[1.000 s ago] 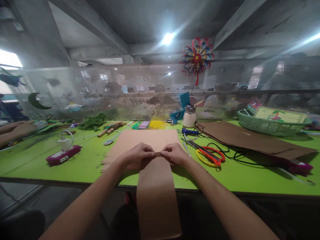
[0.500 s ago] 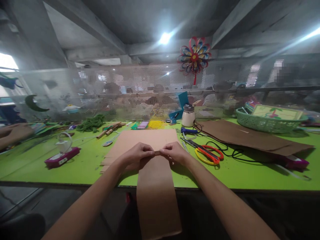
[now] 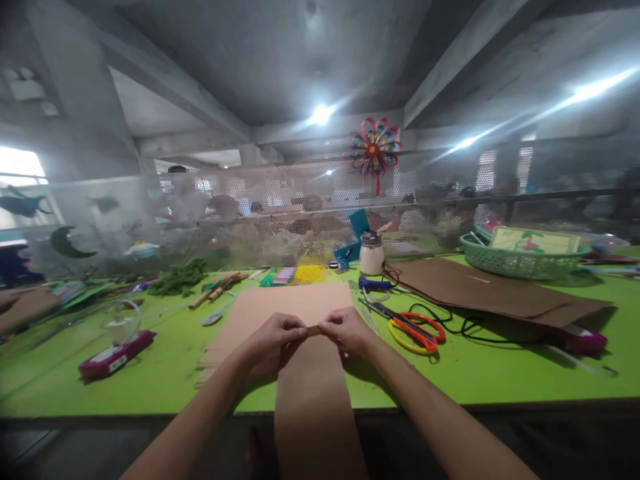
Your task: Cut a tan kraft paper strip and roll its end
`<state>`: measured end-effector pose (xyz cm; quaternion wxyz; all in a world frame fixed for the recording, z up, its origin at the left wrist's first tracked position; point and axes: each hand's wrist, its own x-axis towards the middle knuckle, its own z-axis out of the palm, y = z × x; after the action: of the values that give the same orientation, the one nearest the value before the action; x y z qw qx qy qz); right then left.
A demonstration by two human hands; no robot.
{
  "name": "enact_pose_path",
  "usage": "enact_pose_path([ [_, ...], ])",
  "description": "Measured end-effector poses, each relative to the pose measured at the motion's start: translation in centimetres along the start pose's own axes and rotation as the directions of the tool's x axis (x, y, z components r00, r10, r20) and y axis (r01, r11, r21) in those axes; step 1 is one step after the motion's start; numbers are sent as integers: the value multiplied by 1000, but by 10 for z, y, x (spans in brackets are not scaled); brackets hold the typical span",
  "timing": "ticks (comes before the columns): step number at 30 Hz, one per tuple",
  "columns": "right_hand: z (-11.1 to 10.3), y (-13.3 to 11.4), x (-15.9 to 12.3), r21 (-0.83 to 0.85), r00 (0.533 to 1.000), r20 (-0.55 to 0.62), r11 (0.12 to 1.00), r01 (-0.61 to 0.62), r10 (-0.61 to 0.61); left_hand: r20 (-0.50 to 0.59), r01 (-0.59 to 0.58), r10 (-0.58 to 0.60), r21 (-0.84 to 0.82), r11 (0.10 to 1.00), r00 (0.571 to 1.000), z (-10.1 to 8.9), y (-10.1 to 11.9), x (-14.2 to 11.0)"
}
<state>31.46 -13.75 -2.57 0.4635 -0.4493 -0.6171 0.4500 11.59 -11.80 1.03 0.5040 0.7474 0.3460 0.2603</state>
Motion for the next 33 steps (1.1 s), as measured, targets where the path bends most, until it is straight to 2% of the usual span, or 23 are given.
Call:
enact_pose_path([
  [4,4,-2,2,-21,997,-30,998,65,-66,41,-51,43,245,968,998,-12,12,7],
  [10,4,-17,4,-39,991,-17,991,129,-130,78,-75,51,355,932,996,-30,35,12],
  [21,0,-51,32,-55,988,15,987,152,-151,85,-92,69,307,947,994,-57,48,16],
  [28,1,-29,50,-65,995,-20,994,92,-94,106,-43,17,247,968,994,-60,42,27],
  [33,-1,-19,56,-76,998,-49,996,41,-45,42,12,-20,170,985,999,-59,27,38],
])
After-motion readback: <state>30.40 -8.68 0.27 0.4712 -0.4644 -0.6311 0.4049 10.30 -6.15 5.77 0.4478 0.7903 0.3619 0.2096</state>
